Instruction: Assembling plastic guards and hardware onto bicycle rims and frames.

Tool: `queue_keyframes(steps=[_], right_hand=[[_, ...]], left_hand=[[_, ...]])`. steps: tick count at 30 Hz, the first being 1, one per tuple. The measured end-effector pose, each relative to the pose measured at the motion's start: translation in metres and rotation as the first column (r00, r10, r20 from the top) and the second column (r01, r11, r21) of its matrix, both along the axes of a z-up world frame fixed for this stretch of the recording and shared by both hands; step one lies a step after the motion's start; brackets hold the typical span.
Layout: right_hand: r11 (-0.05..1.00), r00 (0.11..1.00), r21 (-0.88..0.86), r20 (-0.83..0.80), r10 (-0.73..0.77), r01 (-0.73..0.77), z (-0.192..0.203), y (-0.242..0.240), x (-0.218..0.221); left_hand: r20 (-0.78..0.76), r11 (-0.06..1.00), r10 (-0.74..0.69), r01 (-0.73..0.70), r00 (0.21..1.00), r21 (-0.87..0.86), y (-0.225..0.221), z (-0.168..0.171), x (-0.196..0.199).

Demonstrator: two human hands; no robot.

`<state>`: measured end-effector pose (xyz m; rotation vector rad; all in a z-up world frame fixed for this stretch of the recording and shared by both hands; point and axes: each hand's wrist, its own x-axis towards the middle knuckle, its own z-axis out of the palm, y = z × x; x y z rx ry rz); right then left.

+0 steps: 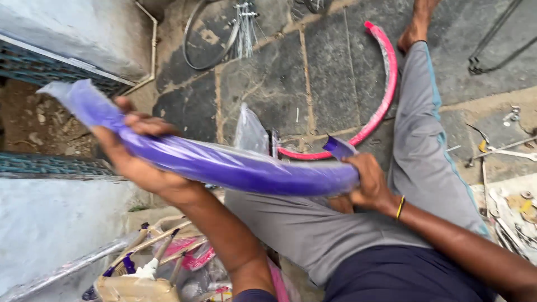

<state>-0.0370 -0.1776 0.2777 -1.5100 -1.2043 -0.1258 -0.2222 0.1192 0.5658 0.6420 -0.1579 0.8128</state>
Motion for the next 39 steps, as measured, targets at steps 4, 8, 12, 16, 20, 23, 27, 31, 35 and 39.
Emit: queue_keyframes(steps=[4,8,12,16,20,23,27,31,35,39], right_hand=[[0.997,1.000,-0.078,0.008,0.016,-0.015,-0.002,0.025,0.064],[0.995,0.998,-0.104,0.059,0.007,-0.001,-0.009,0.027,0.062],[0.960,0.984,-0.229,0.102,-0.143,0.163,-0.017,0.034,0.049],[0.859,0.988,-0.504,-0.064,-0.143,0.092,-0.072,0.051,0.058],[0.883,0.850,-0.429,-0.521,-0.072,-0.188,0.028,0.059,0.073],[0.945,0.644,0.096,-0.709,0.286,-0.314,0.126,0.035,0.072],[0.916,0.606,0.300,-0.688,0.400,-0.266,0.173,0.020,0.080],[0.860,0.466,0.392,-0.724,0.508,-0.328,0.170,0.024,0.083],[0.854,0.370,0.420,-0.774,0.513,-0.307,0.129,0.030,0.086],[0.783,0.090,0.496,-0.821,0.564,-0.375,0.083,0.006,0.083]], left_hand=[[-0.083,0.998,-0.066,0.066,0.994,-0.006,0.144,-0.020,-0.043],[-0.184,0.991,0.127,-0.134,0.975,-0.026,0.147,-0.064,-0.017],[-0.200,0.927,0.373,-0.372,0.906,0.041,0.079,-0.095,0.007],[-0.313,0.974,0.228,-0.221,0.922,0.059,-0.029,-0.109,0.039],[-0.382,0.978,-0.034,0.109,0.924,0.178,-0.086,-0.167,0.053],[-0.649,0.899,-0.079,0.335,0.757,0.282,-0.126,-0.183,0.067],[-0.771,0.854,-0.068,0.436,0.633,0.283,-0.156,-0.215,0.071],[-0.855,0.863,-0.011,0.436,0.519,0.254,-0.175,-0.239,0.073],[-0.867,0.709,0.272,0.522,0.418,0.474,-0.182,-0.276,0.066],[-0.704,0.923,0.026,0.253,0.709,0.289,-0.206,-0.204,0.081]])
